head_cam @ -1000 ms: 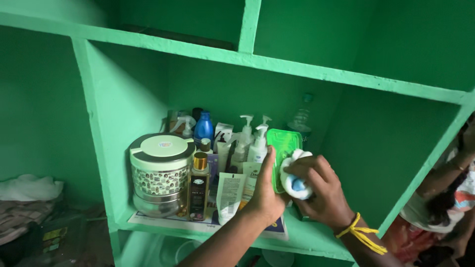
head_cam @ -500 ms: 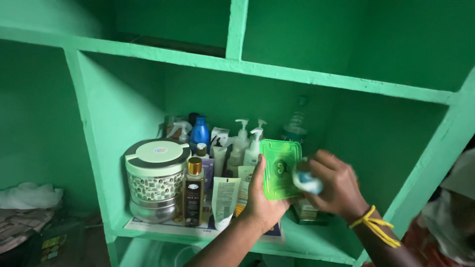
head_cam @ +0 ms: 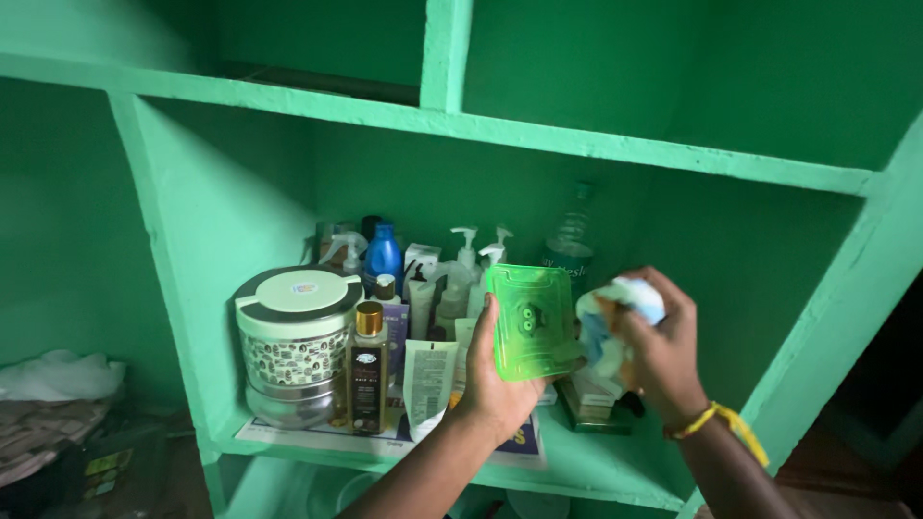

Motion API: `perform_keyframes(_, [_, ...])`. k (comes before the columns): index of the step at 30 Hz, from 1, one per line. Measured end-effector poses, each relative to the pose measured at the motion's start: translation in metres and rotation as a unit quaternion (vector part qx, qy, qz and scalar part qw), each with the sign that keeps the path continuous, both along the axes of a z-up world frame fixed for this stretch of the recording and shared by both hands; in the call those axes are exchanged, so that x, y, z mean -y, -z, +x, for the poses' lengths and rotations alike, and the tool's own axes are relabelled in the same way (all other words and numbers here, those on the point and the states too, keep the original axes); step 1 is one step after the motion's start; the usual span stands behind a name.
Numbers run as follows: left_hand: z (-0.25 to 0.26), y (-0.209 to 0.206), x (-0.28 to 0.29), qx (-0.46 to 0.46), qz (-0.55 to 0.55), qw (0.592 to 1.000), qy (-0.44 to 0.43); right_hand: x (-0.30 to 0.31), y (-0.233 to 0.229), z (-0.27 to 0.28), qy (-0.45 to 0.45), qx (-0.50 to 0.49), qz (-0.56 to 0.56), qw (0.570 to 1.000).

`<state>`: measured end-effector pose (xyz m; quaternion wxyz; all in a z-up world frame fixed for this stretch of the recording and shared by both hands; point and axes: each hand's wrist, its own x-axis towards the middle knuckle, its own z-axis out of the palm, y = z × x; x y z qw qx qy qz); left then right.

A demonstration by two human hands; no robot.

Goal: The person wipes down several bottles and tubes of cosmetic products on a green shelf using a cloth and rearranges them within the cubby.

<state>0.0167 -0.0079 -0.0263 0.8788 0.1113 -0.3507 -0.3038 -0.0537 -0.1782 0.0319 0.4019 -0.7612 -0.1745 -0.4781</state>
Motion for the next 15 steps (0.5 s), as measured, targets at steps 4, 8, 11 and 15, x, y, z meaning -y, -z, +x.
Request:
perform_keyframes(4, [0.001,0.003,0.000,-0.025,0.011,1.000,-0.012,0.025,0.020,0.010,-0.333,-0.142,0.328,0.872])
perform_keyframes(8, [-0.002,0.004,-0.002,-0.019,0.022,0.999,-0.026,0.037,0.033,0.012,-0.384,-0.171,0.363,0.832])
perform_keyframes(11, [-0.004,0.001,-0.002,-0.018,0.024,0.999,-0.022,0.028,0.037,0.004,-0.365,-0.188,0.413,0.813])
perform_keyframes(15, [-0.008,-0.006,-0.001,0.014,0.041,0.998,-0.035,0.008,0.044,-0.016,-0.334,-0.238,0.447,0.795])
